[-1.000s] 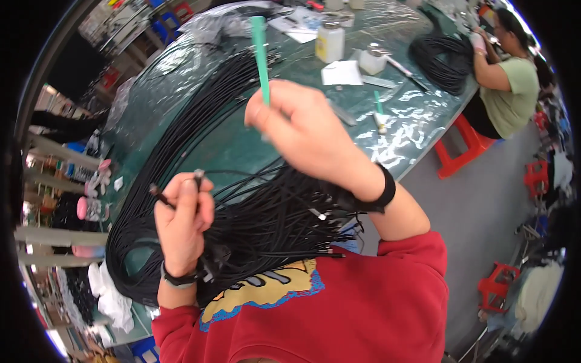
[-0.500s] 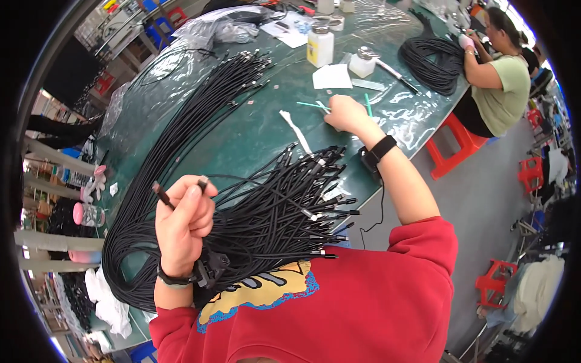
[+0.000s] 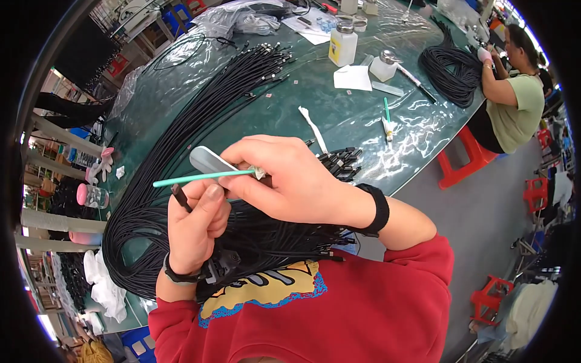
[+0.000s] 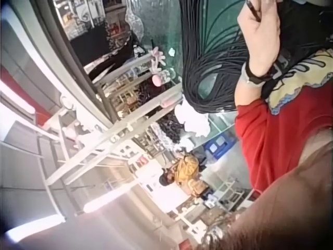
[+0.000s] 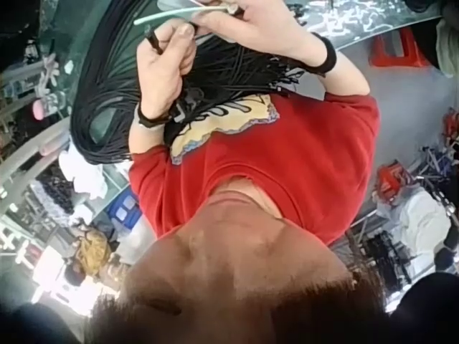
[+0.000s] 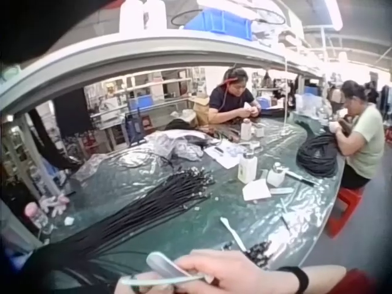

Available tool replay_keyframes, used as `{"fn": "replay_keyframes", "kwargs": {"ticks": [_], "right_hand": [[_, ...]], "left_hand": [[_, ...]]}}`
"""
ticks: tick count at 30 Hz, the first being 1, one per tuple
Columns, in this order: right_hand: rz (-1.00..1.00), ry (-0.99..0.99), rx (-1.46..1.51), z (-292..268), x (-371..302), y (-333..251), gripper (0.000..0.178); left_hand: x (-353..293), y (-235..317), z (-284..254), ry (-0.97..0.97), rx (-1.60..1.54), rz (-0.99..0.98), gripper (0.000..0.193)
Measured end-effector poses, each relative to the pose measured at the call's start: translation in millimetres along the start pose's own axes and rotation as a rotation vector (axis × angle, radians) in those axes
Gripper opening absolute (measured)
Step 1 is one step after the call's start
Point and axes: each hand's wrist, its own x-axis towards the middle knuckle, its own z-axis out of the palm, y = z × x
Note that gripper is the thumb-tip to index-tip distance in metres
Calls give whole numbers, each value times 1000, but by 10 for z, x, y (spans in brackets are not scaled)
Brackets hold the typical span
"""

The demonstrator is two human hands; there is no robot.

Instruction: The person picks up a bundle of cables and wipes each connector one at a time with a cloth-wrapped tool. After cleaning a connector, they move it aside to reach the next one in the bundle.

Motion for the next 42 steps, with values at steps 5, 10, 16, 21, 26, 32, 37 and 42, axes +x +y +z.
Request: {"fn": "replay_keyframes", "kwargs": {"ticks": [5, 10, 16, 21, 26, 32, 37, 42], "right_hand": [[132, -7, 37, 49, 149, -13, 13], [163, 74, 24, -12, 170, -24, 14], [150, 37, 86, 70, 168, -5, 15], [158, 105, -61, -24, 196, 43, 15], [45, 72, 20, 31, 149, -41, 15], [143, 5, 109, 76, 111, 15, 15], [88, 27, -35, -48, -41, 49, 15], [20, 52, 35, 26, 58, -42, 14]], "left_hand": [[-52, -24, 38, -8, 96, 1, 20], [-56, 20, -7, 6, 41, -13, 18], [-32, -5, 27, 0, 92, 11, 19], [-24, -5, 25, 20, 77, -2, 21], [9, 7, 21, 39, 45, -12, 22], [-9, -10, 0, 37, -33, 24, 22], [-10, 9, -37, 83, -69, 58, 23], [4, 10, -15, 67, -57, 78, 23]]}}
